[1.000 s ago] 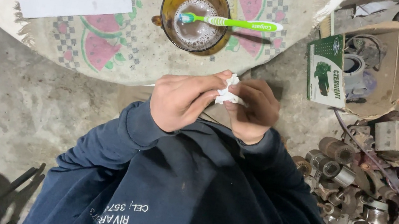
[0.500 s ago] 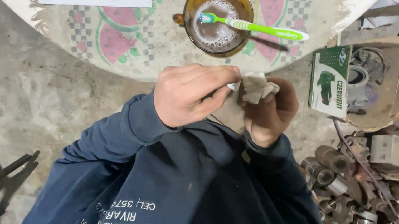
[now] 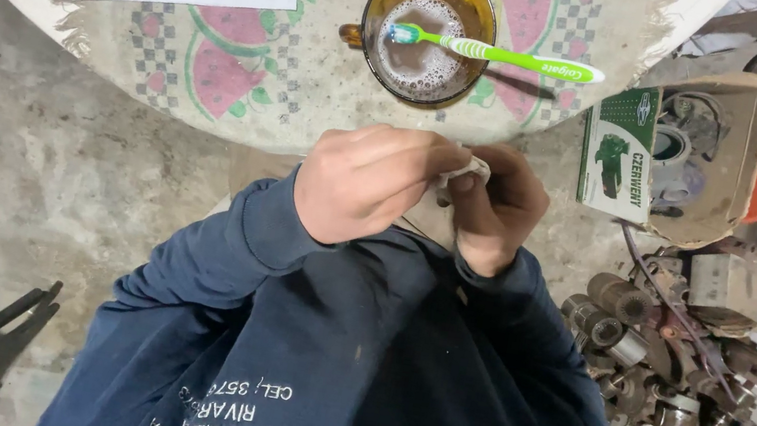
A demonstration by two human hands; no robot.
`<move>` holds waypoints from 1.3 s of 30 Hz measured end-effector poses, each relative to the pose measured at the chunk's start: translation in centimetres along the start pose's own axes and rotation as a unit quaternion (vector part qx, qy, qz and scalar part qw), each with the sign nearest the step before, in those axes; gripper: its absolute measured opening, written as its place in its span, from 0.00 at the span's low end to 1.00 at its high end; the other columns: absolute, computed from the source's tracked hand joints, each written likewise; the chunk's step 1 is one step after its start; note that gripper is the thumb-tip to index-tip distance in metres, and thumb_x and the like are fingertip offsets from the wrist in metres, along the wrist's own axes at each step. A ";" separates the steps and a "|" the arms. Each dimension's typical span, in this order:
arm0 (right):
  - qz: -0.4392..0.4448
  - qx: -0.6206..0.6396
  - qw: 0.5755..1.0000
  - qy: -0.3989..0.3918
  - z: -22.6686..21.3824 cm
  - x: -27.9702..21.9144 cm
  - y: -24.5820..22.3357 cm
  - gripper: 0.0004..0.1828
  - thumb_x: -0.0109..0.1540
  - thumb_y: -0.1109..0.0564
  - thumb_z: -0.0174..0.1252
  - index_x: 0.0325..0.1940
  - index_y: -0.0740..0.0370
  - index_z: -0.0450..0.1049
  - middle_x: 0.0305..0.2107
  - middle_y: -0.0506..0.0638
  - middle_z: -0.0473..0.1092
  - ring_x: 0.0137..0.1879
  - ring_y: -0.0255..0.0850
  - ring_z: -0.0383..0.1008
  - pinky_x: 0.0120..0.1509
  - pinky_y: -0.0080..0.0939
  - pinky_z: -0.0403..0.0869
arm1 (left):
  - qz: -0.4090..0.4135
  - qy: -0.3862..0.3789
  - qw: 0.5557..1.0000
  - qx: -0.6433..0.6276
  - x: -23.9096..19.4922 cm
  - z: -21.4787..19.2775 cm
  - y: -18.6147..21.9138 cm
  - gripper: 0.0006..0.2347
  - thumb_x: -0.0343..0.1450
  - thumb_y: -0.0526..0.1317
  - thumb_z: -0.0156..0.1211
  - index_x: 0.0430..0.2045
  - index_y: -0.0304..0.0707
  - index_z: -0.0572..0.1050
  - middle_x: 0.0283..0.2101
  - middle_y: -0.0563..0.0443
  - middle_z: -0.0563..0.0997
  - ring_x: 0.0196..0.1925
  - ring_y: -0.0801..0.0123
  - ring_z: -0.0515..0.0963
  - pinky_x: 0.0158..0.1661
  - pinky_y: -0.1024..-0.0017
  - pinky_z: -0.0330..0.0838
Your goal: Cleaning individual keyboard keycaps using a toothbrush and soapy water.
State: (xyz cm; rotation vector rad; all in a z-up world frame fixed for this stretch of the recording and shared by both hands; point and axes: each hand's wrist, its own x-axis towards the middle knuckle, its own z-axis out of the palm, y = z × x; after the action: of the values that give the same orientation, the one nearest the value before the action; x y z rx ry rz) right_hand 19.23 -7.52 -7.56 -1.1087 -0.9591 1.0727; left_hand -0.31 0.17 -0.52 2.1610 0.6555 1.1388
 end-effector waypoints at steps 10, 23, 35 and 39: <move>-0.080 -0.078 0.994 0.021 -1.3 -0.1 0.6 0.10 0.65 0.65 0.63 0.49 0.71 0.75 0.37 0.54 0.75 0.39 0.37 0.75 0.43 0.36 0.73 | -0.118 -0.018 0.985 -0.121 -0.6 -0.2 -1.0 0.10 0.72 0.28 0.66 0.46 0.36 0.79 0.44 0.48 0.82 0.38 0.66 0.81 0.39 0.72 0.76; -0.309 -0.321 0.895 0.020 -0.9 1.5 0.0 0.20 0.54 0.60 0.77 0.45 0.64 0.77 0.40 0.57 0.73 0.44 0.48 0.77 0.47 0.43 0.76 | -0.161 -0.027 0.970 -0.178 -1.3 1.1 -0.3 0.09 0.74 0.28 0.62 0.47 0.35 0.79 0.46 0.45 0.85 0.43 0.65 0.87 0.44 0.74 0.80; -0.492 -0.473 0.731 0.022 -1.3 2.7 0.1 0.11 0.63 0.66 0.66 0.49 0.64 0.77 0.47 0.53 0.75 0.54 0.50 0.75 0.56 0.53 0.78 | -0.262 0.015 0.932 -0.252 -0.9 2.6 1.0 0.08 0.73 0.30 0.64 0.45 0.31 0.81 0.36 0.48 0.85 0.36 0.77 0.85 0.39 0.78 0.78; -0.480 -0.481 0.734 -0.013 -1.5 2.8 -0.9 0.13 0.60 0.63 0.63 0.48 0.67 0.78 0.44 0.55 0.76 0.49 0.49 0.73 0.50 0.51 0.75 | -0.283 0.025 0.923 -0.260 -1.6 3.1 0.6 0.07 0.74 0.29 0.59 0.43 0.32 0.81 0.33 0.49 0.85 0.32 0.78 0.85 0.35 0.78 0.78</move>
State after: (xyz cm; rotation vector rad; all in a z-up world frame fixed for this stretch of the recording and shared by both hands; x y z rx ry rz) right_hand 21.47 -5.17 -6.80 -1.0999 -1.9104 -0.3665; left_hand 1.56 -2.17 -2.39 1.3709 0.8191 0.9145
